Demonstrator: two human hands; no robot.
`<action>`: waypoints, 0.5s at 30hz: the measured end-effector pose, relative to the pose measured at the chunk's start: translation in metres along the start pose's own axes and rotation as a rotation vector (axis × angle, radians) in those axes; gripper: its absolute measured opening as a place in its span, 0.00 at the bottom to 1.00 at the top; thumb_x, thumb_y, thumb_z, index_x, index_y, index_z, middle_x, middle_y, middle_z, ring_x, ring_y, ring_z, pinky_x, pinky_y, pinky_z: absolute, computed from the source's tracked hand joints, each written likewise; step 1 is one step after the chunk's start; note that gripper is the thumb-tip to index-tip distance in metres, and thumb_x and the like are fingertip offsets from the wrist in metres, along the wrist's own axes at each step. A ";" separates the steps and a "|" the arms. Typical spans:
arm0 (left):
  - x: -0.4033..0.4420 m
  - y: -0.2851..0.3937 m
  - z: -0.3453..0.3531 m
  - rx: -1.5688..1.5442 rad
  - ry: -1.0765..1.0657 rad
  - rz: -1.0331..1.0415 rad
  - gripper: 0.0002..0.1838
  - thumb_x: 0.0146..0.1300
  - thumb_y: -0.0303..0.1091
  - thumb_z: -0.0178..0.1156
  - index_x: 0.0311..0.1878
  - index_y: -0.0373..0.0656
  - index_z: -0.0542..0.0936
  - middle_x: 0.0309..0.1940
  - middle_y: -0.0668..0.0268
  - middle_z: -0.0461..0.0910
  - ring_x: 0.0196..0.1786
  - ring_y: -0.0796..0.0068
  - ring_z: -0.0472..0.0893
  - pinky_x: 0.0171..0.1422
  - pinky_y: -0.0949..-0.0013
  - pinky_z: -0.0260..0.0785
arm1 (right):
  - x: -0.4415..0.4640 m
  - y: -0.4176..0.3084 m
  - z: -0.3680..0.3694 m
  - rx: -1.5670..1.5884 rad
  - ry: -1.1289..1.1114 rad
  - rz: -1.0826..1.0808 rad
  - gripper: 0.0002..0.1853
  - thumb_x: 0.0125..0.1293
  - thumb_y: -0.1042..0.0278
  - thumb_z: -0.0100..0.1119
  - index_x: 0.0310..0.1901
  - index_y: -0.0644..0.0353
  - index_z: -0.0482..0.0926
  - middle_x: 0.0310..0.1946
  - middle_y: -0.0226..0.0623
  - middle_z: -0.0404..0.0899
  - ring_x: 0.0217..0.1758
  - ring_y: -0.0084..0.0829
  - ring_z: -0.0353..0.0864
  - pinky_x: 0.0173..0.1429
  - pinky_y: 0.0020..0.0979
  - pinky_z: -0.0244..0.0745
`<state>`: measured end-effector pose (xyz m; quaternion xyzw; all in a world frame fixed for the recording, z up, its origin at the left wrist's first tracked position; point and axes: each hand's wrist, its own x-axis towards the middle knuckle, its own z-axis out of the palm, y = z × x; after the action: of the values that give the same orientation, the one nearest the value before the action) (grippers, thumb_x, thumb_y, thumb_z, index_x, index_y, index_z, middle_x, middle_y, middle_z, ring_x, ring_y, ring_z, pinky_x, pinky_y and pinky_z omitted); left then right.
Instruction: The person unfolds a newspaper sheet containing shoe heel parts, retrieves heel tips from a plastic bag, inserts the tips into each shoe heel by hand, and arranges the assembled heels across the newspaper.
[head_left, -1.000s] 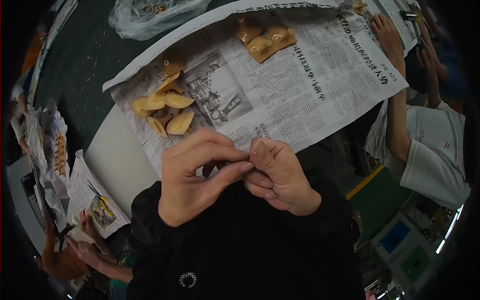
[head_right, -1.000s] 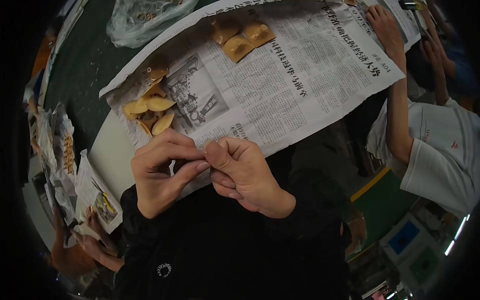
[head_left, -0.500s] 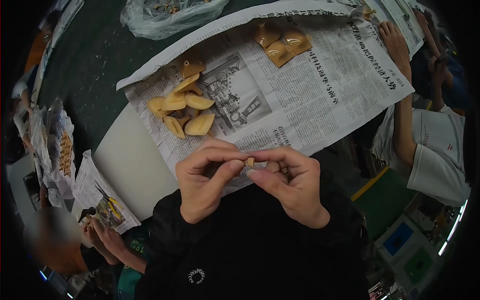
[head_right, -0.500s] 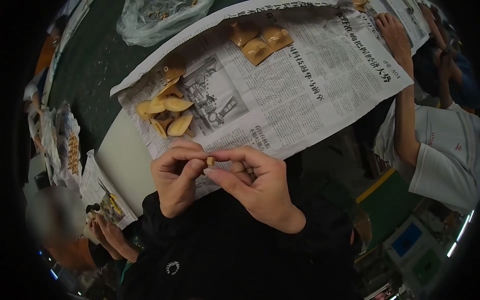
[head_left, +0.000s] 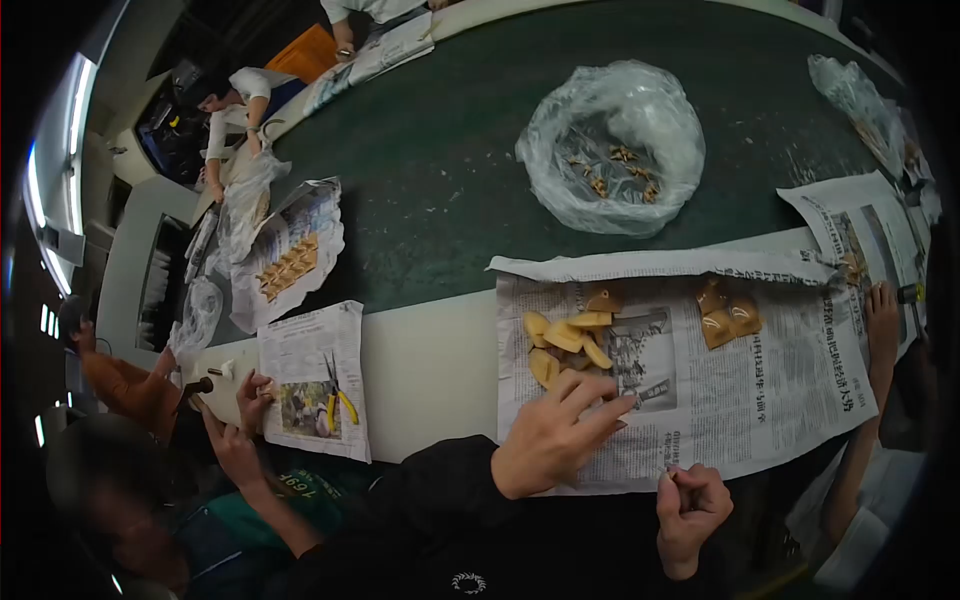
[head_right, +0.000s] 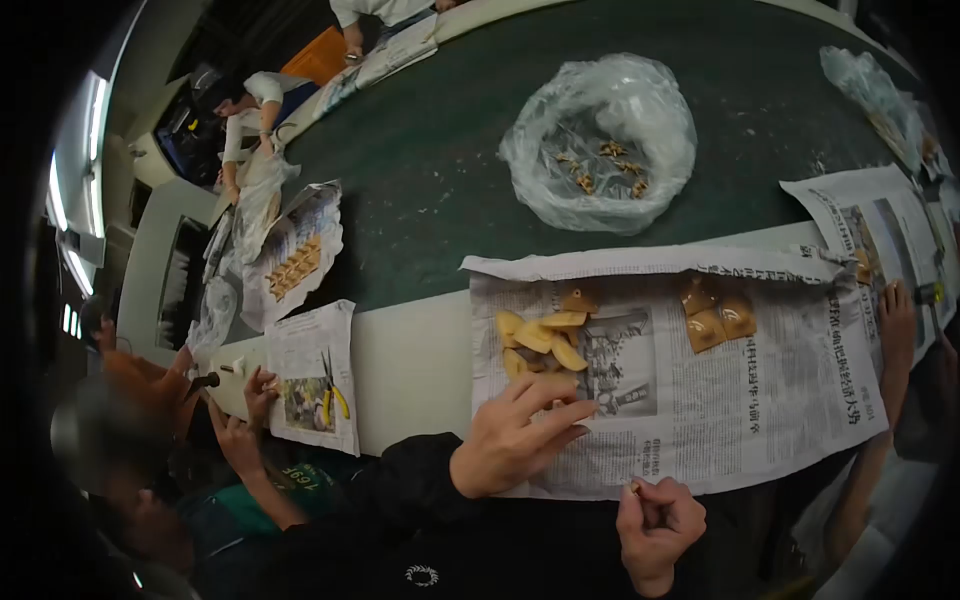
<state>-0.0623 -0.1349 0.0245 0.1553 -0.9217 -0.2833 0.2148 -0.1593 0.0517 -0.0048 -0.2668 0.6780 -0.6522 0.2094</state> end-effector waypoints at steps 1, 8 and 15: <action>0.002 -0.007 -0.003 0.032 0.039 0.011 0.17 0.52 0.24 0.70 0.47 0.40 0.82 0.43 0.65 0.78 0.41 0.64 0.80 0.42 0.67 0.75 | 0.001 -0.001 -0.001 0.062 0.047 0.081 0.06 0.57 0.84 0.66 0.31 0.68 0.77 0.18 0.24 0.69 0.19 0.09 0.61 0.22 0.17 0.55; 0.002 -0.029 0.011 0.074 -0.141 -0.016 0.07 0.60 0.31 0.63 0.40 0.39 0.82 0.39 0.62 0.78 0.43 0.61 0.79 0.41 0.63 0.74 | -0.013 0.056 -0.034 0.147 0.065 0.128 0.09 0.62 0.81 0.62 0.32 0.62 0.70 0.25 0.26 0.70 0.24 0.11 0.65 0.30 0.15 0.61; -0.001 -0.024 0.053 -0.352 -0.178 -0.296 0.08 0.64 0.32 0.62 0.42 0.38 0.82 0.36 0.57 0.79 0.41 0.56 0.81 0.44 0.60 0.73 | -0.008 0.041 -0.029 0.257 0.055 0.062 0.08 0.61 0.81 0.63 0.31 0.64 0.72 0.23 0.25 0.70 0.21 0.10 0.63 0.26 0.16 0.59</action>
<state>-0.0832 -0.1294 -0.0300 0.2234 -0.8407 -0.4803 0.1125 -0.1746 0.0794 -0.0442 -0.1986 0.6025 -0.7338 0.2431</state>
